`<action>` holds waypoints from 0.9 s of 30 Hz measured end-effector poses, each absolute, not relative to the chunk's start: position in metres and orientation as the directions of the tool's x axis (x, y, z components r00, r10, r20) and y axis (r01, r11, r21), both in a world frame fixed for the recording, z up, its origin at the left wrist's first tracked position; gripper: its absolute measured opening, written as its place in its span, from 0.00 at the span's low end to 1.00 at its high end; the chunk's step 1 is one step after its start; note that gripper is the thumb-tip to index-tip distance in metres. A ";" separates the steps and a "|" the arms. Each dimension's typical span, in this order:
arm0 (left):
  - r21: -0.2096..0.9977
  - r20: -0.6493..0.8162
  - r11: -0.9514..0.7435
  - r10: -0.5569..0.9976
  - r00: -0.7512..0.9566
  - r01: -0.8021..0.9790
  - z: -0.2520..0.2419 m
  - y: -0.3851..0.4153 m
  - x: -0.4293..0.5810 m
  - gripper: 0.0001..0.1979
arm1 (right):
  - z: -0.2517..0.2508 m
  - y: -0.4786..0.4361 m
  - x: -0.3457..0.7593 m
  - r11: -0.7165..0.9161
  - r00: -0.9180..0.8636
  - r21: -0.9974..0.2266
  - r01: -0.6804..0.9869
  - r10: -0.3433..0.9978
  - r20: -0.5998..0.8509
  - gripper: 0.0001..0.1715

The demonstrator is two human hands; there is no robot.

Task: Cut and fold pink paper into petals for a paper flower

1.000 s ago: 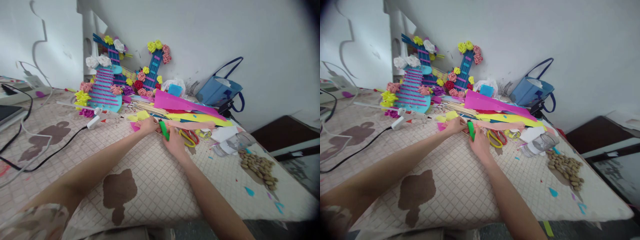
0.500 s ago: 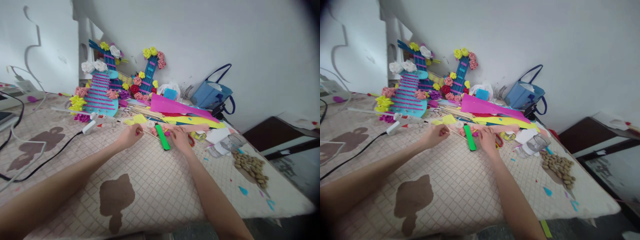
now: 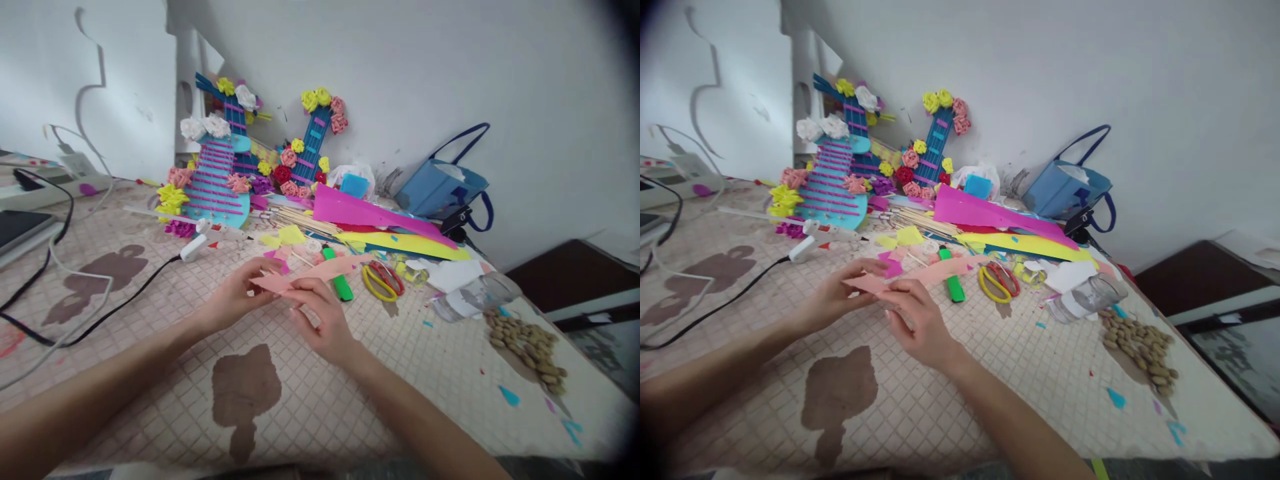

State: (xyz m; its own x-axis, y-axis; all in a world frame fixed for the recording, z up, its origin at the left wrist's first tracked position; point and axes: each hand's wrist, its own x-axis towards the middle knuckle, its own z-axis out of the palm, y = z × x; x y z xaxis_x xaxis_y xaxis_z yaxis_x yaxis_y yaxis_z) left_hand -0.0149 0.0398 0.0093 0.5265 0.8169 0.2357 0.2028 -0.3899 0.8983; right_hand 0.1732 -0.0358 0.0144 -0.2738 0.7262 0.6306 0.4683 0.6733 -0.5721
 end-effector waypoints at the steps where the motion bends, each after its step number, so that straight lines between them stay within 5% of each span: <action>1: 0.903 0.237 -0.385 0.817 0.525 0.192 0.008 0.040 -0.016 0.14 | 0.011 -0.036 0.171 0.642 -0.232 -0.627 0.442 0.757 0.611 0.17; 7: 0.906 0.177 -0.366 0.786 0.592 0.214 0.004 0.038 -0.021 0.07 | -0.002 -0.030 0.175 0.382 -0.031 -0.865 0.325 0.919 0.394 0.24; 11: 0.872 0.198 -0.437 0.727 0.658 0.220 0.007 0.034 -0.024 0.05 | -0.001 -0.030 0.177 0.414 -0.177 -0.761 0.499 0.909 0.379 0.04; 21: 0.663 0.404 -0.739 0.489 0.773 0.121 0.006 0.040 -0.035 0.07 | -0.003 -0.031 0.186 0.593 -0.302 -0.633 0.498 0.803 0.515 0.13; 27: 0.655 0.301 -0.738 0.448 0.842 0.158 0.018 0.049 -0.041 0.09 | 0.008 -0.028 0.206 0.670 -0.492 -0.478 0.568 0.742 0.456 0.10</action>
